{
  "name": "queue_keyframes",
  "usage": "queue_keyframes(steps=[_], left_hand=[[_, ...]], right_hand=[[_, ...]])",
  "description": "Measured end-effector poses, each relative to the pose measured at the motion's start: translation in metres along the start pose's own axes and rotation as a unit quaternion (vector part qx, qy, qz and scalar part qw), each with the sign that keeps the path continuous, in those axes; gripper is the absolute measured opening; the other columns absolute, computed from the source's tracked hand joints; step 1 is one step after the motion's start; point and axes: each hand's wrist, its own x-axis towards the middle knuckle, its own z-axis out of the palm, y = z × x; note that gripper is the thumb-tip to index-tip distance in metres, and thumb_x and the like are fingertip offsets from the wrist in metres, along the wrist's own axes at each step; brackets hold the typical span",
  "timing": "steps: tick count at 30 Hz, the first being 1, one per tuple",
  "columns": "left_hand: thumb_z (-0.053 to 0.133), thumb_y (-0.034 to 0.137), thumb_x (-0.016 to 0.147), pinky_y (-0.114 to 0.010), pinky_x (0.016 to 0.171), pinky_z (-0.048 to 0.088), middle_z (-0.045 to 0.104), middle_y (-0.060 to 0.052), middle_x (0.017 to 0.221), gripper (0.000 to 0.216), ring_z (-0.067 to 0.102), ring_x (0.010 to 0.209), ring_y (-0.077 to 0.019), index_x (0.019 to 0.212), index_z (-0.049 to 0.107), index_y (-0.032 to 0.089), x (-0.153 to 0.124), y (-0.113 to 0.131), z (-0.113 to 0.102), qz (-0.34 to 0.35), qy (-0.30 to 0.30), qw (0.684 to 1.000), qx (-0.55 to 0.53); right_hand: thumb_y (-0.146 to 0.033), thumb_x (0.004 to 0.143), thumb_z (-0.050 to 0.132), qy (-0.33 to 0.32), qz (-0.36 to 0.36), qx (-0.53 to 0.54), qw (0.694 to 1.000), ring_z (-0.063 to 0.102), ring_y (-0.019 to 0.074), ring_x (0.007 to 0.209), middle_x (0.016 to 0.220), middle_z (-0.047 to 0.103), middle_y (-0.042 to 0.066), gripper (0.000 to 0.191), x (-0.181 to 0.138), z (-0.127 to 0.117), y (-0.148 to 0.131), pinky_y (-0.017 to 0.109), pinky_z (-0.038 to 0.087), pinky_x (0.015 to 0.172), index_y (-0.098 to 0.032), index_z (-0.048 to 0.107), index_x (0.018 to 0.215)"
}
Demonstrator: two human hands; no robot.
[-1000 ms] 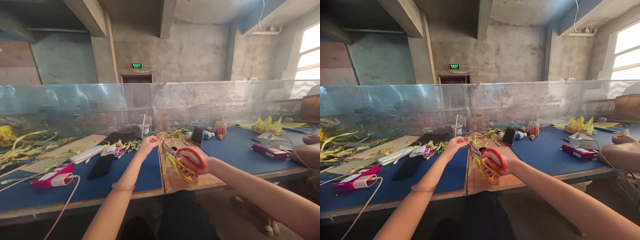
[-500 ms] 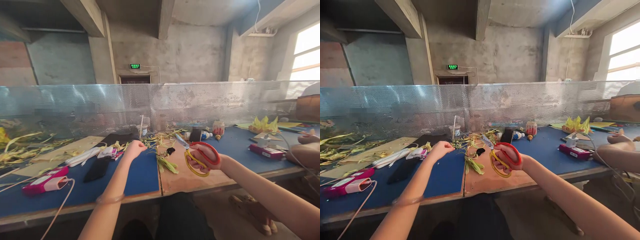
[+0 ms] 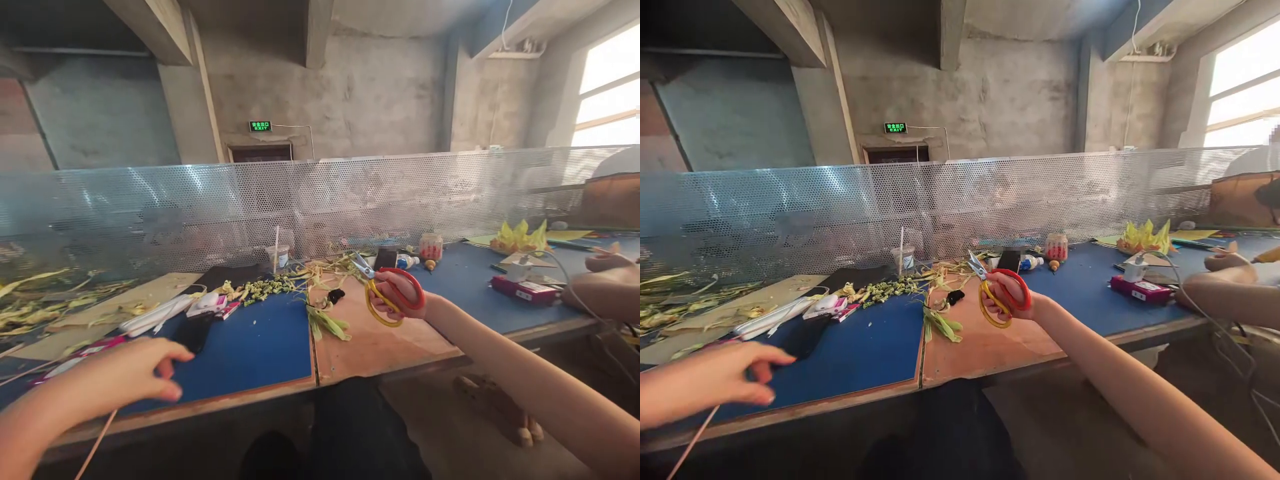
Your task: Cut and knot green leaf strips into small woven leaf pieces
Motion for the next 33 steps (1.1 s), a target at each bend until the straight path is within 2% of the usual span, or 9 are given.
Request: queue_keyframes(steps=[3,6,9,11,14,16,18,26,33], left_hand=[[0.053,0.040,0.075,-0.025,0.077,0.043,0.069,0.002,0.097,0.031,0.062,0.087,-0.0171,0.100,0.066,0.029,0.038,0.058,0.003,0.152,-0.051,0.987,0.010],[0.045,0.026,0.083,-0.028,0.088,0.038,0.064,-0.007,0.109,0.031,0.057,0.100,-0.0190,0.106,0.063,0.020,0.090,0.114,0.031,0.300,0.034,0.953,0.009],[0.046,0.014,0.080,-0.028,0.090,0.037,0.060,-0.008,0.114,0.032,0.054,0.104,-0.0191,0.108,0.062,0.019,0.139,0.142,0.063,0.327,0.040,0.944,0.009],[0.050,0.010,0.076,-0.026,0.088,0.038,0.064,-0.007,0.109,0.029,0.056,0.101,-0.0186,0.098,0.067,0.020,0.162,0.146,0.076,0.341,0.023,0.940,0.008],[0.057,0.015,0.073,-0.023,0.080,0.041,0.070,-0.004,0.088,0.017,0.062,0.086,-0.0179,0.079,0.071,0.021,0.179,0.141,0.082,0.346,-0.002,0.938,-0.003],[0.060,0.019,0.071,-0.022,0.074,0.042,0.071,-0.003,0.081,0.013,0.063,0.079,-0.0173,0.074,0.072,0.022,0.182,0.134,0.081,0.339,-0.010,0.940,-0.019],[0.060,0.023,0.070,-0.021,0.068,0.041,0.071,-0.002,0.079,0.012,0.062,0.075,-0.0166,0.075,0.071,0.022,0.183,0.128,0.079,0.327,-0.010,0.944,-0.036],[0.061,0.032,0.067,-0.022,0.061,0.040,0.069,-0.002,0.072,0.018,0.060,0.067,-0.0161,0.075,0.069,0.018,0.174,0.115,0.076,0.282,-0.011,0.955,-0.092],[0.066,0.027,0.062,-0.022,0.057,0.039,0.064,-0.001,0.067,0.024,0.056,0.061,-0.0150,0.083,0.070,0.017,0.165,0.118,0.072,0.272,-0.029,0.957,-0.098]], right_hand=[[-0.056,0.078,0.035,0.088,-0.041,-0.048,0.994,0.033,0.0092,0.045,0.057,0.036,-0.002,0.042,0.034,0.007,-0.003,0.019,0.025,0.033,-0.017,0.044,0.066],[-0.056,0.079,0.031,0.170,-0.095,-0.080,0.978,0.033,0.0091,0.043,0.053,0.035,-0.003,0.040,0.072,0.011,0.000,0.020,0.029,0.036,-0.020,0.038,0.063],[-0.059,0.077,0.031,0.279,-0.161,-0.131,0.938,0.034,0.0104,0.043,0.051,0.033,-0.005,0.038,0.096,0.009,0.010,0.021,0.030,0.038,-0.022,0.033,0.066],[-0.060,0.075,0.034,0.349,-0.200,-0.176,0.898,0.036,0.0122,0.046,0.052,0.035,-0.005,0.038,0.098,0.004,0.018,0.023,0.030,0.041,-0.023,0.032,0.067],[-0.058,0.074,0.040,0.431,-0.245,-0.257,0.830,0.039,0.0146,0.055,0.057,0.039,-0.003,0.036,0.089,-0.008,0.028,0.024,0.030,0.048,-0.024,0.031,0.067],[-0.056,0.073,0.043,0.459,-0.258,-0.314,0.790,0.040,0.0154,0.059,0.060,0.041,-0.003,0.035,0.083,-0.015,0.032,0.025,0.028,0.052,-0.024,0.030,0.066],[-0.053,0.075,0.043,0.466,-0.257,-0.364,0.765,0.040,0.0156,0.060,0.061,0.042,-0.002,0.034,0.082,-0.019,0.035,0.025,0.027,0.054,-0.024,0.030,0.065],[-0.045,0.079,0.041,0.429,-0.221,-0.506,0.715,0.043,0.0157,0.057,0.062,0.048,0.000,0.028,0.091,-0.016,0.043,0.025,0.024,0.052,-0.023,0.032,0.066],[-0.044,0.081,0.041,0.425,-0.198,-0.564,0.680,0.050,0.0177,0.063,0.070,0.054,0.004,0.024,0.090,-0.013,0.043,0.025,0.025,0.053,-0.022,0.039,0.072]])
